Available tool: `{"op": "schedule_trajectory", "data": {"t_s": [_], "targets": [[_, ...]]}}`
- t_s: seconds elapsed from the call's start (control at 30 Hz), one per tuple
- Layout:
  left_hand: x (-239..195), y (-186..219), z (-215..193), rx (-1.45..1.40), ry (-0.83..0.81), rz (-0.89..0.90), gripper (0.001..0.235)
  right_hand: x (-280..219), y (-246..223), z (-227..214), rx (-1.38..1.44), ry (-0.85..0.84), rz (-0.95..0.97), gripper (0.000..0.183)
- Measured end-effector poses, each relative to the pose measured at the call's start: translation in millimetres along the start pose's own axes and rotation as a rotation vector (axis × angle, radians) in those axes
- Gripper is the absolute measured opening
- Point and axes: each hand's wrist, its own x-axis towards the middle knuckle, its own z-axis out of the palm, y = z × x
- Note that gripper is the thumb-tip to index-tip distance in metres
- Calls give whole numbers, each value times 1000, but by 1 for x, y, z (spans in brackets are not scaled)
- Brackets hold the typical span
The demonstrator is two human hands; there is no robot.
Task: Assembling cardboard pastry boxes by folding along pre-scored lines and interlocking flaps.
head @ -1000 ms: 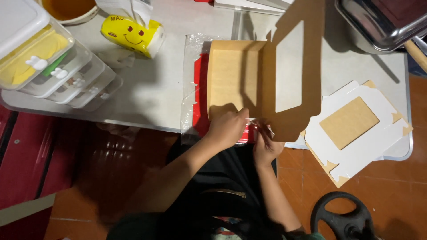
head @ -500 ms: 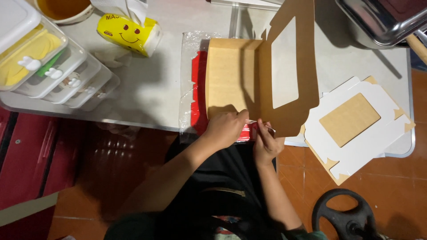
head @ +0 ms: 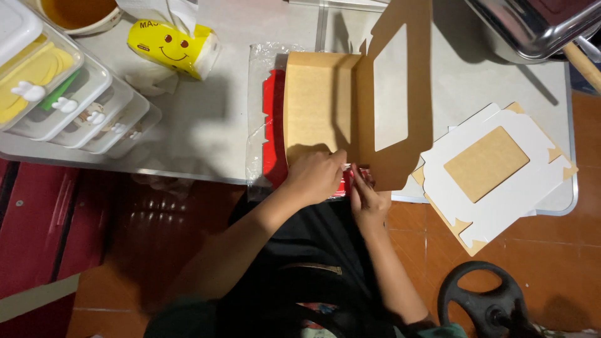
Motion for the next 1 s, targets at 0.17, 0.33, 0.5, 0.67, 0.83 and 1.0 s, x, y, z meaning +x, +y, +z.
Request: {"op": "schedule_trajectory", "data": {"t_s": [0.17, 0.33, 0.5, 0.67, 0.83, 1.0], "targets": [[-4, 9, 18, 94, 166, 182, 10, 7, -23, -31, 360, -42, 199, 27], [-13, -5, 65, 211, 275, 287, 14, -40, 60, -30, 523, 36, 509, 18], [-59, 30, 61, 263, 226, 373, 10, 38, 27, -45, 971, 112, 929, 26], [-80, 55, 49, 125, 197, 517, 25, 118, -3, -27, 1051, -180, 899, 78], [-79, 32, 49, 204, 258, 692, 16, 139, 2, -15, 1118, -159, 892, 72], [-70, -4, -2, 226, 181, 808, 12, 146, 5, -13, 1199, -124, 892, 65]]}}
